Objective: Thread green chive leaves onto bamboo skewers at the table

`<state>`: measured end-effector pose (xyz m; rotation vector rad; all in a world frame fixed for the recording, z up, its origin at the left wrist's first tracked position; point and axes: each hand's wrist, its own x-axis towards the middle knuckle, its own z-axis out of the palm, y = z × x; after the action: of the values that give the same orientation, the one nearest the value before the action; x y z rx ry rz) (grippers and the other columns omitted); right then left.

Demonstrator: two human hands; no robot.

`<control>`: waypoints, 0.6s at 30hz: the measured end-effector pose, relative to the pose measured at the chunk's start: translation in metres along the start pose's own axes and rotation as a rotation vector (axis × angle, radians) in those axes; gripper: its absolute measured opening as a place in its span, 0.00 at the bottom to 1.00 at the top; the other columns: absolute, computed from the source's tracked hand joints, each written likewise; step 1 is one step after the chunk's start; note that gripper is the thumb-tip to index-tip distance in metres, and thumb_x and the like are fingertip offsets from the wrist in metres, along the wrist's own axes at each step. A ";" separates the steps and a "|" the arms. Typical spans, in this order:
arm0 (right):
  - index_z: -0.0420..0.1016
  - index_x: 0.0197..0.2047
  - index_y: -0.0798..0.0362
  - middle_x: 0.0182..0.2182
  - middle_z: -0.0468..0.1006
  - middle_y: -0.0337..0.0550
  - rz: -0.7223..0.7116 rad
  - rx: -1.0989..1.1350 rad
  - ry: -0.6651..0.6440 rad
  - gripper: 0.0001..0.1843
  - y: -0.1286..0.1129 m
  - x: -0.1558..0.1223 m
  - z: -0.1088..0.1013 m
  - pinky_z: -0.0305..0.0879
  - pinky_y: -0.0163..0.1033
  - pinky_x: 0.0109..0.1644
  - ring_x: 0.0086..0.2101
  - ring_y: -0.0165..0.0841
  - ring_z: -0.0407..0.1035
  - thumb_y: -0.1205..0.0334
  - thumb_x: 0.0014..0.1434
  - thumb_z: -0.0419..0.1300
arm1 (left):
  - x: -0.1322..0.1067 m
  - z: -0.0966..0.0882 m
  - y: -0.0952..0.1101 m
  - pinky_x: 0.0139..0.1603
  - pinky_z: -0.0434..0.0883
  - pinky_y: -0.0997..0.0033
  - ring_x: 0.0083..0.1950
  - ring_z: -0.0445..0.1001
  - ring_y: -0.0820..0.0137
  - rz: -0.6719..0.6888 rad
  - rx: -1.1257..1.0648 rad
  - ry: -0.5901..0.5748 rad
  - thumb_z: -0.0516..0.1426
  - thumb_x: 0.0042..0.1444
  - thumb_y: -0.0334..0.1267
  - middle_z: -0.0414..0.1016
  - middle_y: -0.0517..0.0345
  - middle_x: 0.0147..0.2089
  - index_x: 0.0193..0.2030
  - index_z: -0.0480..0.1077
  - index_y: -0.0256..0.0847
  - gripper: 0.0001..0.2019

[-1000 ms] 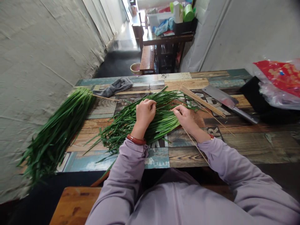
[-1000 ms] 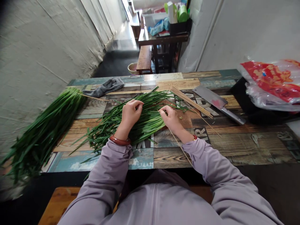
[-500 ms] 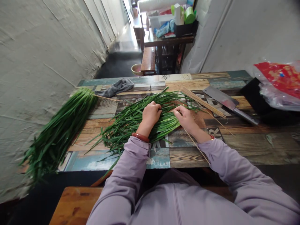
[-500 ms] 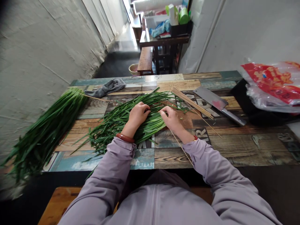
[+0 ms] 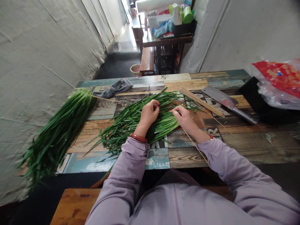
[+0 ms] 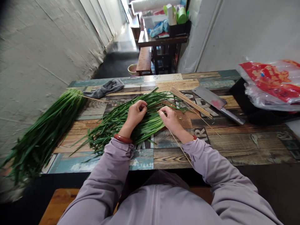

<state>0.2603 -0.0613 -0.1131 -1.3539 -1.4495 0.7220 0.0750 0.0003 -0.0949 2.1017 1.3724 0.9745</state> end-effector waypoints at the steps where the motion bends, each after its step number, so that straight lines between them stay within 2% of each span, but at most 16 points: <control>1: 0.72 0.33 0.51 0.32 0.77 0.42 0.001 0.001 -0.001 0.12 0.000 0.000 0.000 0.65 0.41 0.44 0.35 0.35 0.70 0.53 0.59 0.54 | 0.000 0.000 -0.001 0.36 0.64 0.72 0.33 0.70 0.71 0.012 -0.018 -0.001 0.55 0.54 0.28 0.73 0.59 0.31 0.38 0.74 0.39 0.07; 4: 0.72 0.33 0.51 0.32 0.77 0.41 0.005 -0.007 -0.006 0.12 0.000 0.000 -0.001 0.65 0.41 0.44 0.36 0.35 0.71 0.53 0.60 0.54 | 0.000 0.000 -0.001 0.38 0.65 0.71 0.35 0.71 0.70 0.047 -0.032 -0.007 0.57 0.54 0.30 0.74 0.58 0.33 0.34 0.75 0.38 0.05; 10: 0.72 0.32 0.50 0.32 0.77 0.41 0.009 -0.015 -0.009 0.12 -0.002 0.000 -0.001 0.65 0.41 0.44 0.35 0.35 0.70 0.53 0.59 0.54 | 0.000 -0.001 0.002 0.38 0.65 0.72 0.34 0.70 0.71 0.063 -0.072 0.023 0.57 0.52 0.28 0.72 0.59 0.31 0.31 0.75 0.37 0.05; 18: 0.72 0.33 0.51 0.32 0.76 0.43 0.010 -0.028 -0.011 0.13 -0.002 0.000 -0.002 0.64 0.42 0.43 0.35 0.36 0.70 0.52 0.59 0.53 | 0.000 -0.003 0.006 0.34 0.64 0.74 0.30 0.67 0.74 -0.033 -0.207 0.033 0.55 0.53 0.30 0.72 0.61 0.27 0.29 0.73 0.37 0.05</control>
<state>0.2609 -0.0620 -0.1106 -1.3819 -1.4671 0.7191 0.0768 -0.0023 -0.0887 1.9127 1.2588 1.0922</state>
